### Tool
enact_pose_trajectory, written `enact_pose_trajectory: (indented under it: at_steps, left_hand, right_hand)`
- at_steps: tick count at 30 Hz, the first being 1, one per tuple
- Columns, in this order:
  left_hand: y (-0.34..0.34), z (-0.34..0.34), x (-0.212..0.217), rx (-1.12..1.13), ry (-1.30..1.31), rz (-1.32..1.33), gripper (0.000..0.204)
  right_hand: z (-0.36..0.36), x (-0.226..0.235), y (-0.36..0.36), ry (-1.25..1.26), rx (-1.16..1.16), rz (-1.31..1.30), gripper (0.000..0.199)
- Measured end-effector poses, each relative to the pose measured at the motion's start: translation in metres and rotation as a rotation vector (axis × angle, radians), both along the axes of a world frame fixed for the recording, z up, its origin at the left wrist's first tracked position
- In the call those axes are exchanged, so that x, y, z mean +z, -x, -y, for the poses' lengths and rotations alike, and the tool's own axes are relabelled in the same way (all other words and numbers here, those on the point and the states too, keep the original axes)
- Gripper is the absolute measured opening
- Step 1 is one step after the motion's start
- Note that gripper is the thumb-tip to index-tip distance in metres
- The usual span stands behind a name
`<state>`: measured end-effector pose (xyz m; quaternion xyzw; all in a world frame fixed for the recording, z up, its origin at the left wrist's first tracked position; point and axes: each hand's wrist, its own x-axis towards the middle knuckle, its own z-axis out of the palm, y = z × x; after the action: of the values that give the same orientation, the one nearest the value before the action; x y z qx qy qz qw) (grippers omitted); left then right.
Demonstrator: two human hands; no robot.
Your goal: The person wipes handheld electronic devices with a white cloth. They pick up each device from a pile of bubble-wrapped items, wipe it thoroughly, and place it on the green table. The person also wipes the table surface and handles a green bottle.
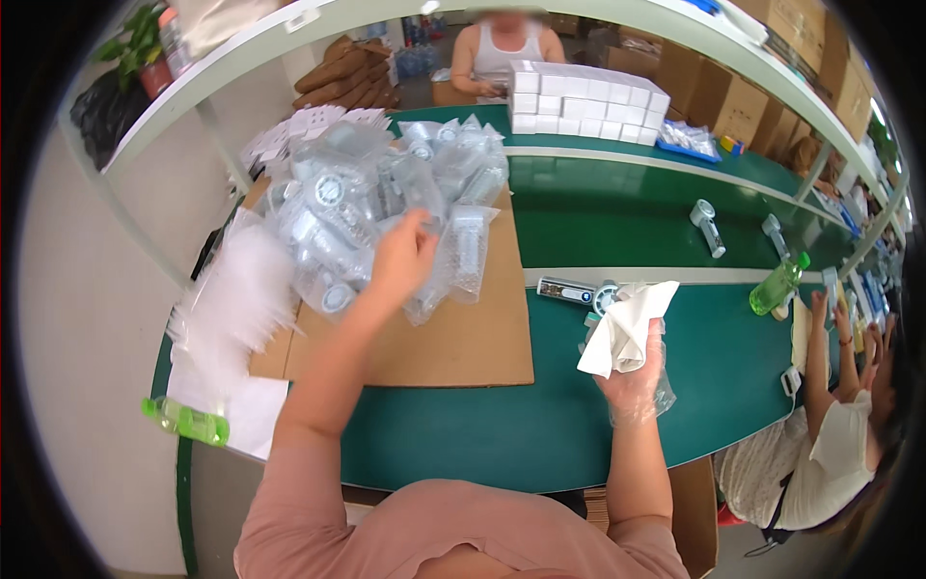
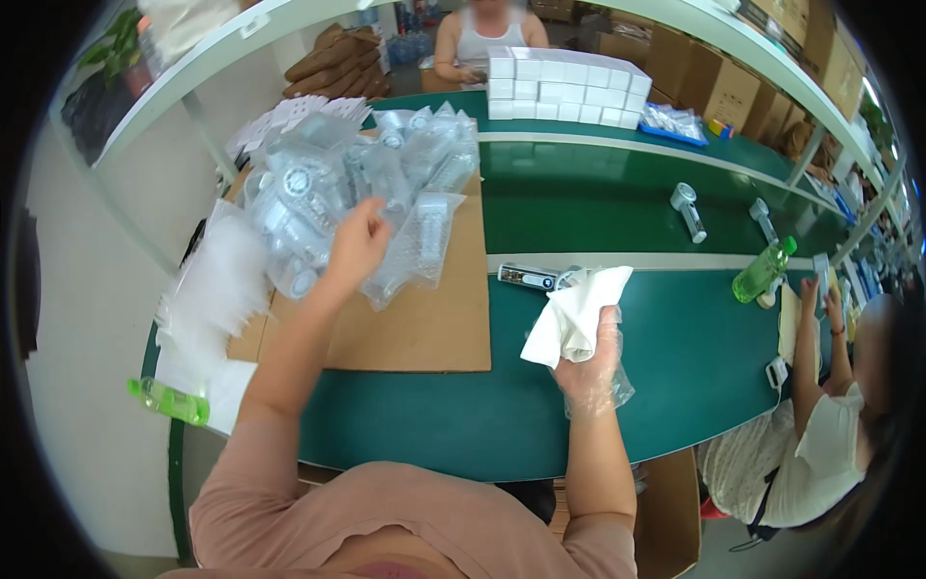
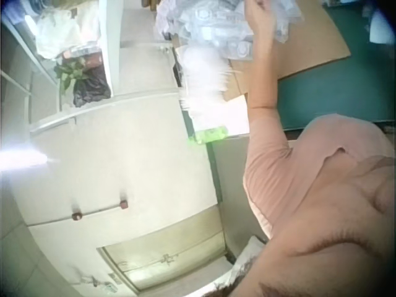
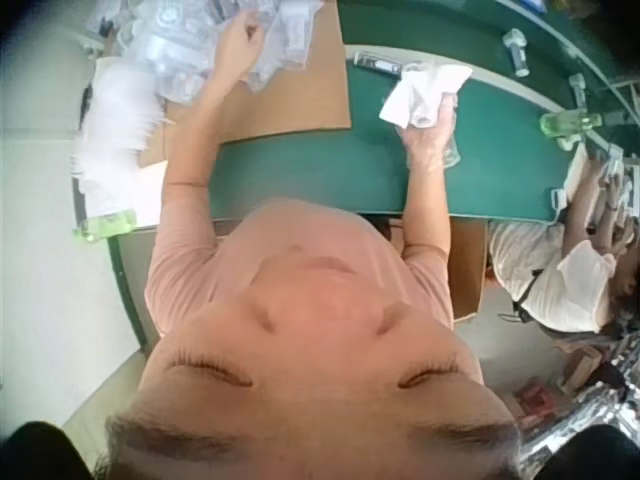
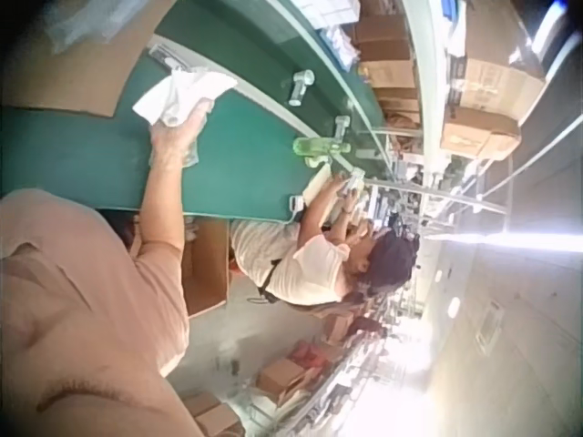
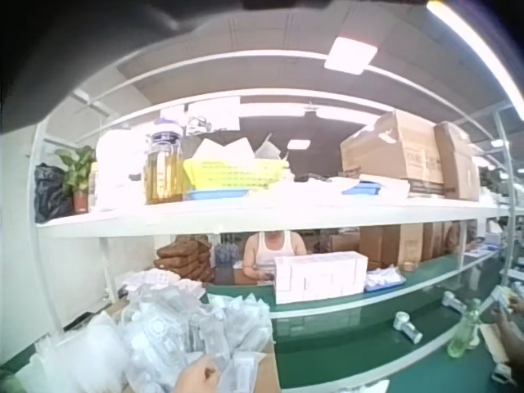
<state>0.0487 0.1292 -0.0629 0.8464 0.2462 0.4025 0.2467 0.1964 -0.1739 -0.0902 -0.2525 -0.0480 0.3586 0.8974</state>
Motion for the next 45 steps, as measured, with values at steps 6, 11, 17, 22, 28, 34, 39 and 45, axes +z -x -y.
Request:
enact_pose_trajectory:
  at_steps: [6,11,17,22,28,34,39,45]
  left_hand:
    - [0.003,0.098,-0.042,-0.618,0.109,-0.317,0.011]
    - [0.007,0.122,-0.075,-0.854,0.020,-0.363,0.008]
    - [0.001,0.125,-0.076,-0.787,0.272,-0.317,0.007]
    - [0.003,0.116,-0.078,-0.854,0.263,-0.318,0.007]
    - [0.003,0.112,-0.083,-0.834,0.286,-0.306,0.010]
    - [0.000,0.110,-0.081,-0.851,0.303,-0.304,0.010]
    - [-0.001,0.111,-0.075,-0.839,0.334,-0.316,0.010]
    - [-0.002,0.110,-0.075,-0.840,0.357,-0.308,0.011]
  right_hand:
    - [0.011,0.007,-0.011,-0.303,0.029,-0.004,0.036]
    - [0.022,0.003,-0.046,-0.431,-0.204,-0.053,0.028]
    - [0.040,-0.060,-0.101,-0.172,-0.514,-0.151,0.032]
    - [0.031,-0.039,-0.086,-0.210,-0.452,-0.182,0.032]
    - [0.024,-0.028,-0.077,-0.190,-0.419,-0.160,0.027]
    - [0.019,-0.020,-0.072,-0.194,-0.390,-0.221,0.023]
    - [0.016,-0.017,-0.071,-0.168,-0.406,-0.222,0.020]
    - [0.010,-0.001,-0.065,-0.168,-0.372,-0.292,0.026]
